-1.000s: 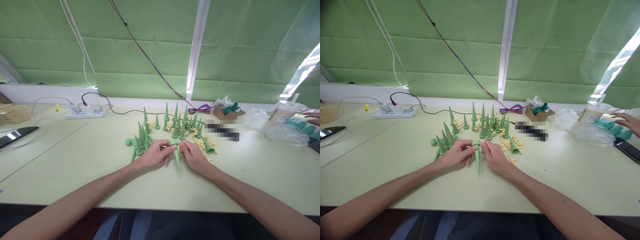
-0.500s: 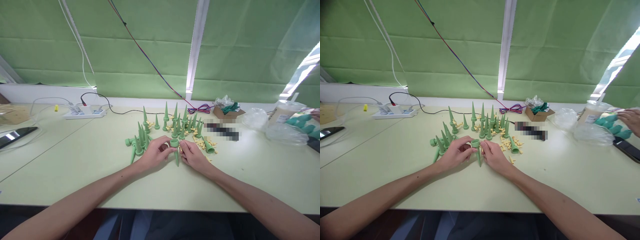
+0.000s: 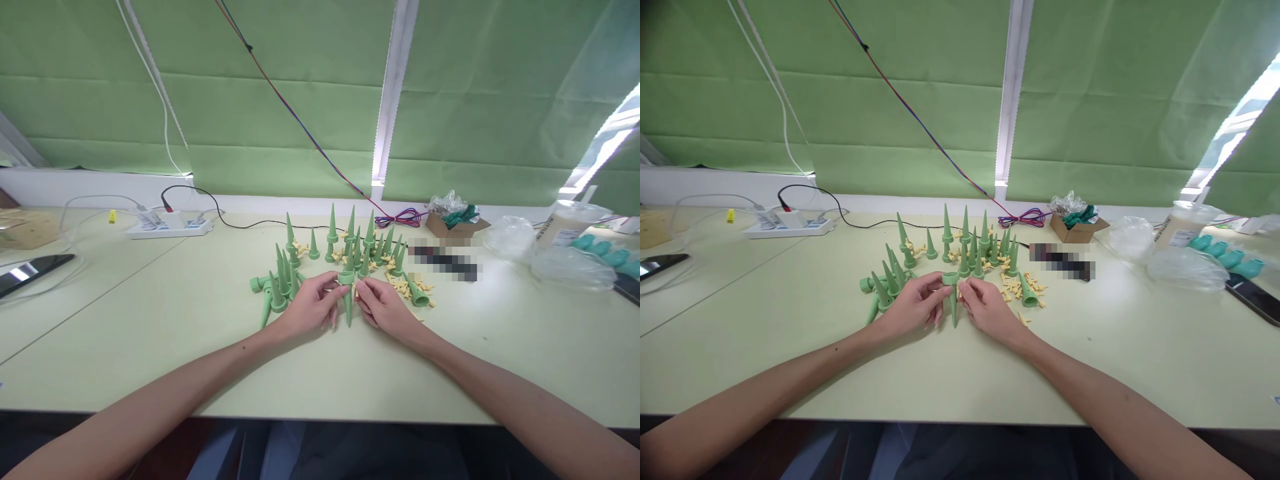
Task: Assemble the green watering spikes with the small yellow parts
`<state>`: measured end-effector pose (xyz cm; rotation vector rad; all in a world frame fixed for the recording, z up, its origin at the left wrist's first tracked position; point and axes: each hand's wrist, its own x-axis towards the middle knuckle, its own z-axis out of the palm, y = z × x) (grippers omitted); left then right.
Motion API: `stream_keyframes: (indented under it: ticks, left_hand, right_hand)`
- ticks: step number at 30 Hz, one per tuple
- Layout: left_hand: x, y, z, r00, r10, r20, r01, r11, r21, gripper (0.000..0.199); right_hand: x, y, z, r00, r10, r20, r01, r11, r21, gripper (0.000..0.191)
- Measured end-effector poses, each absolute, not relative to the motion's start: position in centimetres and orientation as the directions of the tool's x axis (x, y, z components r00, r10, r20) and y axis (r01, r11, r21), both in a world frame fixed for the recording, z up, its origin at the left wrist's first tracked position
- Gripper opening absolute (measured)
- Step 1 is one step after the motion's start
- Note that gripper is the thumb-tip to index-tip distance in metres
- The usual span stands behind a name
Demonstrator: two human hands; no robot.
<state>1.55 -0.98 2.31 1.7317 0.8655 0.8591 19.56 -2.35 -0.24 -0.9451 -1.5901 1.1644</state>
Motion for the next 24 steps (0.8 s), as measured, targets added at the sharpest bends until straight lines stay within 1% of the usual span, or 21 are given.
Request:
stream_keyframes:
  ticks: [6, 12, 14, 18, 24]
  left_hand:
    - [1.5, -0.5, 2.3, 0.531, 0.844, 0.076, 0.124, -0.166, 0.978, 0.04]
    - [1.5, -0.3, 2.2, 0.54, 0.841, 0.032, 0.062, -0.077, 0.995, 0.041]
    - [1.5, -0.3, 2.2, 0.543, 0.84, 0.015, 0.049, -0.049, 0.998, 0.04]
    - [1.4, -0.1, 2.1, 0.548, 0.836, -0.014, 0.047, -0.014, 0.999, 0.04]
    - [1.3, 0.0, 2.0, 0.563, 0.826, -0.034, 0.042, 0.012, 0.999, 0.036]
  right_hand:
    - [19.6, -2.2, -0.5, -0.3, 0.923, 0.241, 0.078, 0.276, -0.958, 0.042]
    - [19.4, -2.0, -0.9, -0.324, 0.921, 0.214, 0.009, 0.229, -0.973, 0.043]
    - [19.4, -2.0, -0.9, -0.326, 0.922, 0.21, 0.011, 0.225, -0.974, 0.043]
    - [19.5, -1.9, -1.1, -0.322, 0.921, 0.22, 0.066, 0.254, -0.965, 0.043]
    - [19.8, -1.8, -1.2, -0.293, 0.916, 0.273, 0.229, 0.344, -0.91, 0.038]
